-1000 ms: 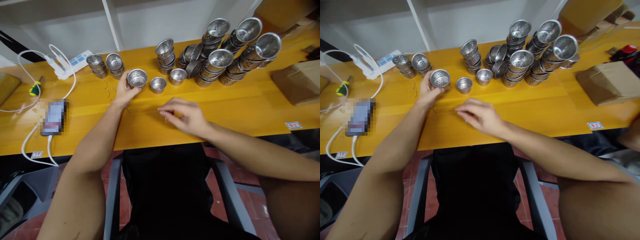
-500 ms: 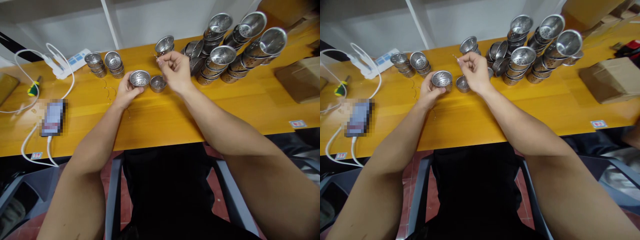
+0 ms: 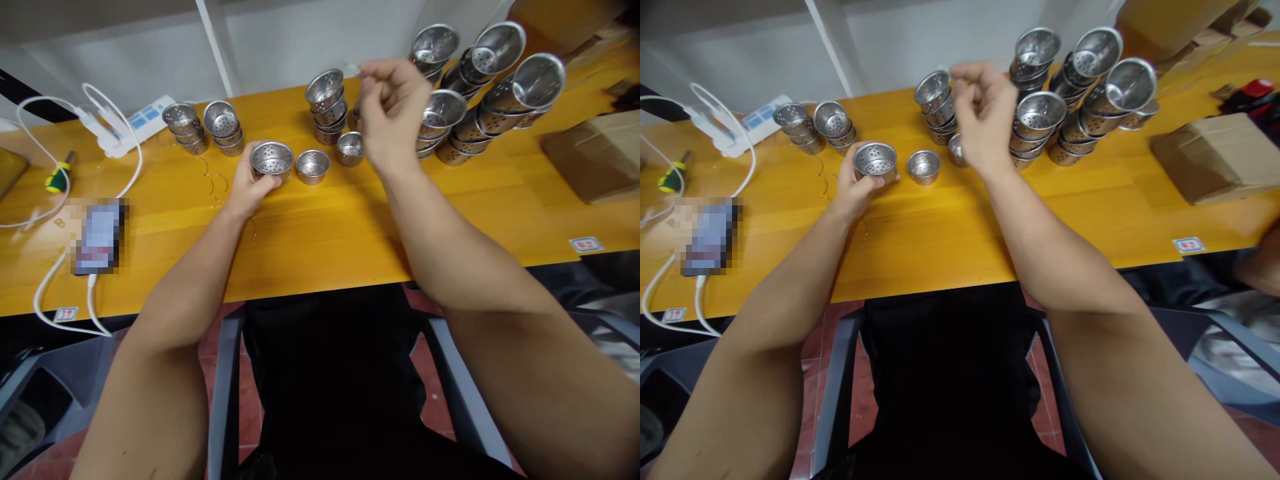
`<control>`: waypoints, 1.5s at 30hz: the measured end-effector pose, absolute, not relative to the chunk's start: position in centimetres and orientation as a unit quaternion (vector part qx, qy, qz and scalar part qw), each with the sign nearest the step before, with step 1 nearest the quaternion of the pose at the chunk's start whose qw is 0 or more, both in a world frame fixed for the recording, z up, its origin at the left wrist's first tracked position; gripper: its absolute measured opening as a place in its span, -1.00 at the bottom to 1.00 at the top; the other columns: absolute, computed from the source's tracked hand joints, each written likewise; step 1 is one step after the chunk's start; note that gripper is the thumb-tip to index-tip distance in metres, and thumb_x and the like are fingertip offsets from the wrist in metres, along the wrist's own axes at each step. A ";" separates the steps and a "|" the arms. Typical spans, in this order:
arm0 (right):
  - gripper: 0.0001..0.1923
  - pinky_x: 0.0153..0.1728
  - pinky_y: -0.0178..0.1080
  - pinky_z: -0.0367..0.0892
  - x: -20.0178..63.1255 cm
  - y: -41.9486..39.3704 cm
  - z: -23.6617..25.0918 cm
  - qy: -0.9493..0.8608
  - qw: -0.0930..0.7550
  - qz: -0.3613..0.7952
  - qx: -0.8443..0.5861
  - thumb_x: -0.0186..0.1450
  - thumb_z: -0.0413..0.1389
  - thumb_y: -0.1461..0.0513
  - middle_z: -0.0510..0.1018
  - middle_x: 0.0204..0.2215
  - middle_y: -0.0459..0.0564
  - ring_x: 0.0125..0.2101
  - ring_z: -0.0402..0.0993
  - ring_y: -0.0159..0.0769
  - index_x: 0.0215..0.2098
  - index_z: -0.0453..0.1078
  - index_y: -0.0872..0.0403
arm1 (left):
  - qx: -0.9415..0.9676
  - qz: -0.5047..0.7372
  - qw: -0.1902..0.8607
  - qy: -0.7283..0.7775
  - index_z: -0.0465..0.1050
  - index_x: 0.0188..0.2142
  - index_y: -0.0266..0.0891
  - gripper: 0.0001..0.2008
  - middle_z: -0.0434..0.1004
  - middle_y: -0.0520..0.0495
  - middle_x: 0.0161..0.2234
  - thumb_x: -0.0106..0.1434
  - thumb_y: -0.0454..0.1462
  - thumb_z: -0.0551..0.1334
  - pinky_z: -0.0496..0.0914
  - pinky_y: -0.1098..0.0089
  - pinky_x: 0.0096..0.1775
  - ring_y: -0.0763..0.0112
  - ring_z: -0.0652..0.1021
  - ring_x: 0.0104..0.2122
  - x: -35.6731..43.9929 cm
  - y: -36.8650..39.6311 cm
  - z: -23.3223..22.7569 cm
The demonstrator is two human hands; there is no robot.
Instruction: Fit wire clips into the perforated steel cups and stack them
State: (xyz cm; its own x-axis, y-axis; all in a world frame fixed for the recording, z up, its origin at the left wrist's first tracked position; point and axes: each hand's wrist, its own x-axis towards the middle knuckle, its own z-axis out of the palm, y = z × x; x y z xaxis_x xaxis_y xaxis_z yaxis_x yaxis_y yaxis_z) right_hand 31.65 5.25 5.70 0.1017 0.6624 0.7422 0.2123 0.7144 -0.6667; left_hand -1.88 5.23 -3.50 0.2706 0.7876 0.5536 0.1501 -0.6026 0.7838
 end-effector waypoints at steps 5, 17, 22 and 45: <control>-0.33 -0.38 -0.07 0.37 26.7 1.6 4.4 -0.741 0.559 0.239 -0.285 0.71 0.34 -0.46 0.49 -0.41 -0.15 -0.46 0.29 -0.24 0.12 0.74 -0.10 | 0.724 0.490 0.383 0.300 0.41 0.38 0.11 0.12 0.67 -0.12 0.23 0.10 0.59 0.66 0.70 -0.26 0.43 -0.09 0.78 0.23 -1.9 4.8 -3.5; -0.69 -0.19 -0.03 0.61 25.3 -0.6 3.8 -0.751 0.501 0.253 -0.347 0.69 0.48 -0.13 0.45 -0.41 -0.13 -0.35 0.46 -0.09 0.01 0.66 -0.14 | 0.757 0.468 0.354 0.288 0.40 0.41 0.06 0.03 0.67 -0.19 0.31 0.26 0.46 0.71 0.75 -0.18 0.42 -0.13 0.78 0.31 -0.9 2.3 -2.5; -0.72 -0.19 -0.01 0.61 25.1 -0.5 3.4 -0.751 0.501 0.256 -0.345 0.71 0.43 -0.12 0.46 -0.39 -0.13 -0.37 0.43 -0.08 0.02 0.65 -0.14 | 0.757 0.468 0.363 0.277 0.40 0.40 0.08 0.08 0.68 -0.18 0.31 0.20 0.52 0.72 0.78 -0.14 0.39 -0.11 0.79 0.27 -0.8 2.4 -2.4; -0.88 -0.17 -0.02 0.64 23.7 -1.4 3.1 -0.732 0.519 0.234 -0.375 0.68 0.40 0.05 0.39 -0.42 -0.15 -0.35 0.46 -0.07 0.02 0.62 -0.16 | 0.742 0.466 0.365 0.314 0.47 0.43 0.06 0.25 0.64 -0.16 0.29 -0.01 0.50 0.86 0.58 -0.32 0.62 -0.33 0.71 0.48 0.3 0.8 -0.5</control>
State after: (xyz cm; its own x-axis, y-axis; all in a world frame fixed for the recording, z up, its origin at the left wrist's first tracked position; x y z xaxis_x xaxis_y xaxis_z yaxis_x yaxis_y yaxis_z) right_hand 23.70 -1.42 3.11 -0.1803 0.7918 0.5836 0.3069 0.6090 -0.7314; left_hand 0.29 0.78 -0.54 0.3686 0.8066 0.4621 0.1258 -0.5358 0.8350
